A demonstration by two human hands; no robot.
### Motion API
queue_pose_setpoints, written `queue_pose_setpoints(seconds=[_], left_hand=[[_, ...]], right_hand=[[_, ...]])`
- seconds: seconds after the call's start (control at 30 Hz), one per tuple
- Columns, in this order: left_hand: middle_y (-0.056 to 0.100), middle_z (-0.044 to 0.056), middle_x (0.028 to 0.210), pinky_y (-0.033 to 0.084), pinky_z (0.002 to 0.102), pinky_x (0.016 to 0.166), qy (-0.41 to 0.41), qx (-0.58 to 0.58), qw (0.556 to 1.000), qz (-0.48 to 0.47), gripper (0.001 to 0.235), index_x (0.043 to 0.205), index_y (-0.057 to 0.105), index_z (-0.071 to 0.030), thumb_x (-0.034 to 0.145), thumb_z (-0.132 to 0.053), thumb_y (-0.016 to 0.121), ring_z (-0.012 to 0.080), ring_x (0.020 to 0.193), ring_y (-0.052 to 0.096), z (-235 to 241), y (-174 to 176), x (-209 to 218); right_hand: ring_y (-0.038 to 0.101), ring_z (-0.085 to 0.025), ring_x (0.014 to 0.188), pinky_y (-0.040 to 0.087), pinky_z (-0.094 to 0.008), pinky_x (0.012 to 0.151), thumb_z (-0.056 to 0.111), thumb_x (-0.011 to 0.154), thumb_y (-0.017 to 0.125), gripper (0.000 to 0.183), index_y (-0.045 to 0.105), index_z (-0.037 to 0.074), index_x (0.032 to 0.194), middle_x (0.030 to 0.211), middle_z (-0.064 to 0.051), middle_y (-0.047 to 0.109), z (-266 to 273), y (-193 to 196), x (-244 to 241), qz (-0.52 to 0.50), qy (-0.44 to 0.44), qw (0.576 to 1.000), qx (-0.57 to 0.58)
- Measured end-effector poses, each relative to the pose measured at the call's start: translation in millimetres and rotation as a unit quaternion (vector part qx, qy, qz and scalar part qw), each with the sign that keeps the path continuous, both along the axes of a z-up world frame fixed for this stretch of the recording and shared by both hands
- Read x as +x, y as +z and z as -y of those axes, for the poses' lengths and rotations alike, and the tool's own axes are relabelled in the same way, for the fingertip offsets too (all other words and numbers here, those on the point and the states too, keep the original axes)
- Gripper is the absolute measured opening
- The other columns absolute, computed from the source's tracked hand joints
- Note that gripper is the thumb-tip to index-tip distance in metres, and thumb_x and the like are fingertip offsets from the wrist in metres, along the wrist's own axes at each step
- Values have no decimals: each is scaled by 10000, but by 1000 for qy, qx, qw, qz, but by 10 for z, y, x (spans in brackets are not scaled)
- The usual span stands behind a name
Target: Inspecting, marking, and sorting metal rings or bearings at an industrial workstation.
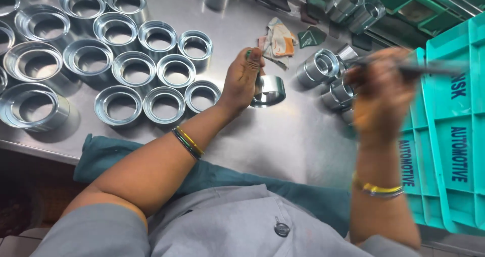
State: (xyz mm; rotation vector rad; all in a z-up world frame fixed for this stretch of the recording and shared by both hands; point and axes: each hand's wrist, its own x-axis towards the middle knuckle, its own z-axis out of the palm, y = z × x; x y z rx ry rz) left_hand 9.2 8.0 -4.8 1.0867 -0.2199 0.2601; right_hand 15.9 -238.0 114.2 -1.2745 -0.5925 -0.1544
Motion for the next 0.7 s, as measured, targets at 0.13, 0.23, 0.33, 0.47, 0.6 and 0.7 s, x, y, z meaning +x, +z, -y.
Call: queue_pose_setpoints(seconds=[0.13,0.23,0.33,0.47,0.6,0.7], left_hand=[[473,-32,663,358,250,480,70,25,997,-7,457,996,524,-96,1036,-548,469,56,541,435,-19,-41,-45],[492,-26,694,401,247,546,132,100,984,63,469,1030,514,-87,1089,-547,448,53,609,471,-12,-32,-93],[491,-17,698,406,255,563,159,142,972,100,466,1057,496,-77,1116,-534,424,59,626,465,1,24,-115],[497,2,677,403,264,552,180,173,963,101,442,1059,479,-72,1126,-501,395,74,597,476,-28,56,-170],[524,15,688,430,269,562,187,183,959,108,433,1056,479,-76,1140,-487,372,86,603,517,-32,72,-173],[525,24,677,434,281,545,191,189,958,102,443,1047,477,-77,1133,-495,359,97,588,525,-27,51,-142]], right_hand=[[725,-214,977,609,-340,965,19,1026,691,219,601,0,1224,1107,-117,682,-296,-460,-271,-8,-21,996,-90],[706,-176,1017,590,-290,968,6,1014,703,237,614,-20,1233,1118,-117,698,-394,-569,-339,3,-33,989,-144],[666,-153,1080,540,-252,987,8,1010,716,235,636,-31,1228,1156,-110,677,-466,-584,-359,83,-48,969,-228],[663,-158,1027,528,-262,961,13,973,753,215,662,-35,1162,1103,-121,689,-565,-600,-374,173,-102,936,-289],[684,-146,948,544,-256,898,17,955,764,201,673,-35,1126,1041,-110,703,-617,-544,-378,208,-119,916,-321],[656,-158,902,521,-260,861,6,947,759,153,686,-32,1076,994,-115,686,-523,-610,-370,172,-85,934,-302]])
